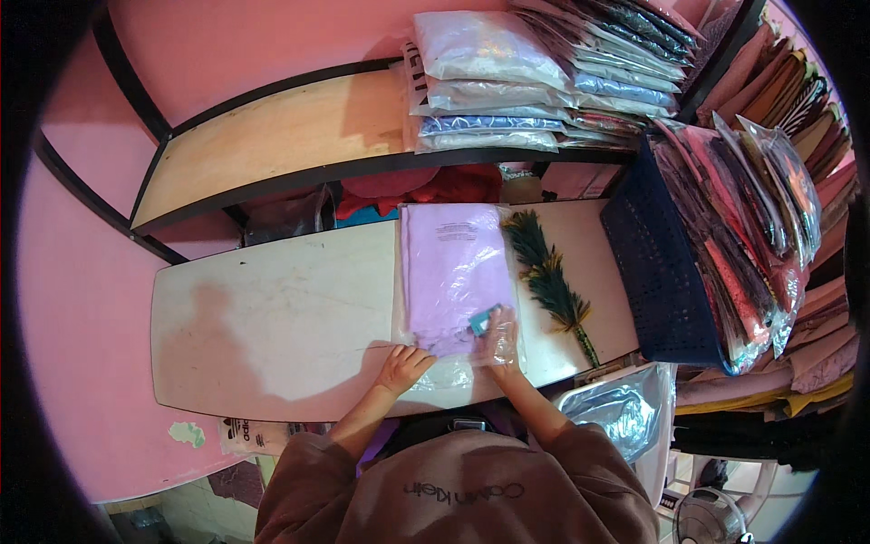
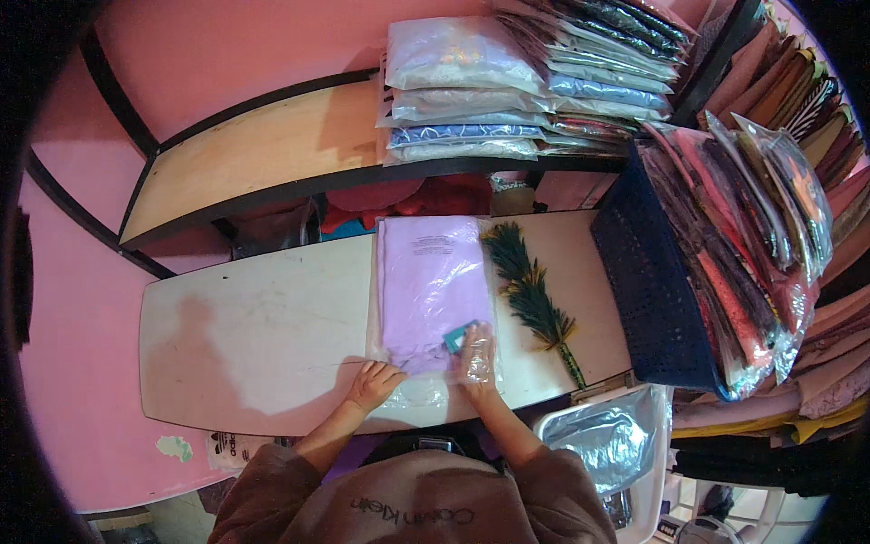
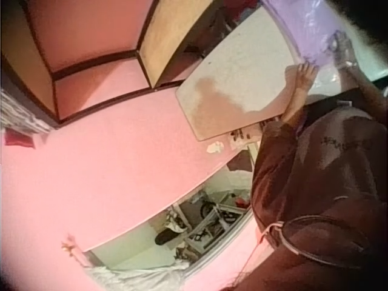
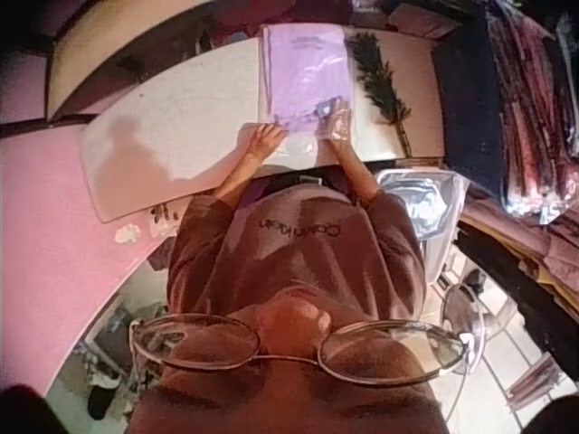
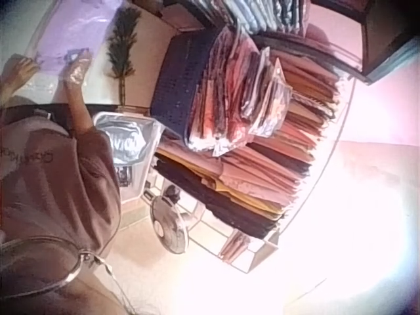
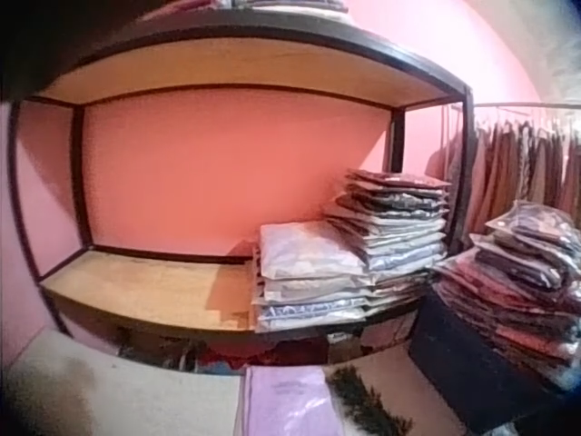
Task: Dusting individual packaged items of clothing and stacking them on a shelf.
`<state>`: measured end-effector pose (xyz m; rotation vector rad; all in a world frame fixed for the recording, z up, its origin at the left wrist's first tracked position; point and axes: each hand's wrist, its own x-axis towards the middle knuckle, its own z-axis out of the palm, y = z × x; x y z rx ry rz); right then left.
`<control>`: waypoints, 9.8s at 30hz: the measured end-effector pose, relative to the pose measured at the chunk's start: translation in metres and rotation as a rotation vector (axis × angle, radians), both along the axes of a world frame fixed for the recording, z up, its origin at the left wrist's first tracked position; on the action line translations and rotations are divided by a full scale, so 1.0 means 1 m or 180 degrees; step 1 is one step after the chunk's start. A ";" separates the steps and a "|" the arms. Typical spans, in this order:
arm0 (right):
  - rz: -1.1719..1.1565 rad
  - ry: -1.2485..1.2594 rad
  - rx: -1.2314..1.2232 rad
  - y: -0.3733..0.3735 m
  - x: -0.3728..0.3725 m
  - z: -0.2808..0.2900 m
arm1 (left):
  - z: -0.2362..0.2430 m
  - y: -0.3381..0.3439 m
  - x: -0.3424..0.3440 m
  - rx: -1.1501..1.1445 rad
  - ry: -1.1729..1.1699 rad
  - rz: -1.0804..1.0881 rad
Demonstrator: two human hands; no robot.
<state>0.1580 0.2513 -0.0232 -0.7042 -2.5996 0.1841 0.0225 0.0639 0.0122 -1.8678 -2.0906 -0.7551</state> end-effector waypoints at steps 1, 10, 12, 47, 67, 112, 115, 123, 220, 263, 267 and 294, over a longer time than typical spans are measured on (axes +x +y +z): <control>0.0128 0.0155 -0.0470 -0.003 0.014 -0.006 | -0.003 -0.005 -0.002 -0.0154 -0.0043 -0.0184; 0.1263 -0.0577 -0.0135 0.036 0.111 0.046 | 0.008 -0.039 -0.029 -0.1044 -0.0811 -0.0868; 0.1225 -0.0989 -0.0101 0.044 0.094 0.062 | 0.009 -0.043 -0.037 -0.1486 -0.0813 -0.0964; -0.1454 -0.0181 -0.0392 0.096 0.083 0.036 | -0.017 0.018 -0.019 -0.0896 -0.1231 0.2739; 0.0299 -0.1314 -0.0832 -0.005 0.062 0.029 | -0.029 0.016 -0.021 -0.0720 -0.0955 0.2623; 0.0360 0.2271 -0.2060 0.083 -0.032 0.182 | 0.134 0.041 -0.062 0.1844 -0.2380 0.1750; 0.0141 0.2213 -0.1384 0.090 -0.059 0.213 | 0.168 0.063 -0.072 0.2211 -0.2151 0.1928; -0.0849 0.0428 -0.1576 0.122 -0.113 0.036 | -0.033 0.076 -0.141 0.0538 -0.1659 0.2896; 0.1488 0.4516 -0.5312 0.211 -0.217 0.326 | 0.385 0.326 -0.359 0.1850 -0.5818 -0.0290; 0.0320 0.4228 -0.4540 0.232 -0.246 0.316 | 0.243 0.400 -0.507 0.1539 -0.3698 0.2334; -0.0159 0.3938 -0.2104 0.216 -0.227 0.310 | 0.227 0.392 -0.459 0.0865 -0.3055 0.1917; -0.0457 -0.0967 0.1774 0.341 -0.357 0.397 | 0.207 0.400 -0.445 0.1484 -0.3304 0.1347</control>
